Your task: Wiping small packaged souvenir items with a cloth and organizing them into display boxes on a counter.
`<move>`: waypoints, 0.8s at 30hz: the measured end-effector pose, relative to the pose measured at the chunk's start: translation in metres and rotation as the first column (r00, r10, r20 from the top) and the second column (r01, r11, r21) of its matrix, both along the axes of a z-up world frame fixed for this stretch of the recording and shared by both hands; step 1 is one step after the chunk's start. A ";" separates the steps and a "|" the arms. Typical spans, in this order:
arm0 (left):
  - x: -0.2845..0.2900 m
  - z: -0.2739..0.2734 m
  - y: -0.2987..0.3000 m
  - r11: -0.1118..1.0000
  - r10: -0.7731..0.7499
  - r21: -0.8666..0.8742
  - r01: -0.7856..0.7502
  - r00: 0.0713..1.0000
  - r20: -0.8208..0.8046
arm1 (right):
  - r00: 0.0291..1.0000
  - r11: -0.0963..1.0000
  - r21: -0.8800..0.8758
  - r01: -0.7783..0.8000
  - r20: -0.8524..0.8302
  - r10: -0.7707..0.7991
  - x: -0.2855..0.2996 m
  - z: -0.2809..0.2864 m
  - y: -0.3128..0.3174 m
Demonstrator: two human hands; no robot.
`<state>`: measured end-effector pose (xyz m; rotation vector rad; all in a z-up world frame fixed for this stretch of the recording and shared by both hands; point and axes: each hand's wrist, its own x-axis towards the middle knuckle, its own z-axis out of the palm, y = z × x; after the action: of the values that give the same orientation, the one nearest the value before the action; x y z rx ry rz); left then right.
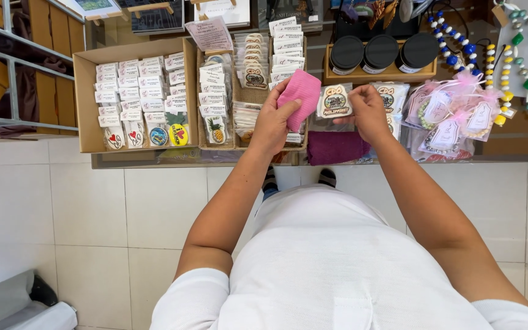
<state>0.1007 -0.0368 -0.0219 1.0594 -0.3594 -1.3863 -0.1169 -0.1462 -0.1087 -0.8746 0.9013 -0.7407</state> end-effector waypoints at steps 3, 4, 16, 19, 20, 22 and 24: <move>0.000 -0.003 -0.001 0.998 -0.025 -0.055 0.033 0.991 0.131 | 0.988 0.995 0.092 0.036 0.148 -0.050 0.002 0.011 0.006; 0.001 0.004 -0.002 0.998 -0.027 -0.055 0.035 0.991 0.131 | 0.988 0.995 0.092 0.039 0.149 -0.052 0.004 0.021 0.009; 0.000 0.052 -0.002 0.927 0.211 -0.208 0.313 0.027 0.977 | 0.958 0.970 0.238 -0.045 0.285 -0.025 0.023 0.064 0.025; -0.009 0.038 0.001 0.920 0.194 -0.136 0.367 -0.127 0.973 | 0.937 0.969 0.235 -0.081 0.350 -0.007 0.026 0.066 0.029; -0.011 0.037 0.003 0.911 0.194 -0.120 0.396 -0.152 0.969 | 0.940 0.970 0.228 -0.079 0.341 -0.004 0.027 0.068 0.029; -0.012 0.037 0.003 0.898 0.196 -0.104 0.427 -0.177 0.965 | 0.943 0.973 0.220 -0.074 0.334 -0.004 0.028 0.069 0.030; -0.011 0.038 0.000 0.935 0.074 -0.030 0.352 -0.110 0.991 | 0.939 0.972 0.223 -0.076 0.343 -0.005 0.027 0.070 0.032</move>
<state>0.0897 -0.0369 0.0163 1.7014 -1.8690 -0.2599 -0.0894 -0.1146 -0.0391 -0.5306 0.6436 -0.7118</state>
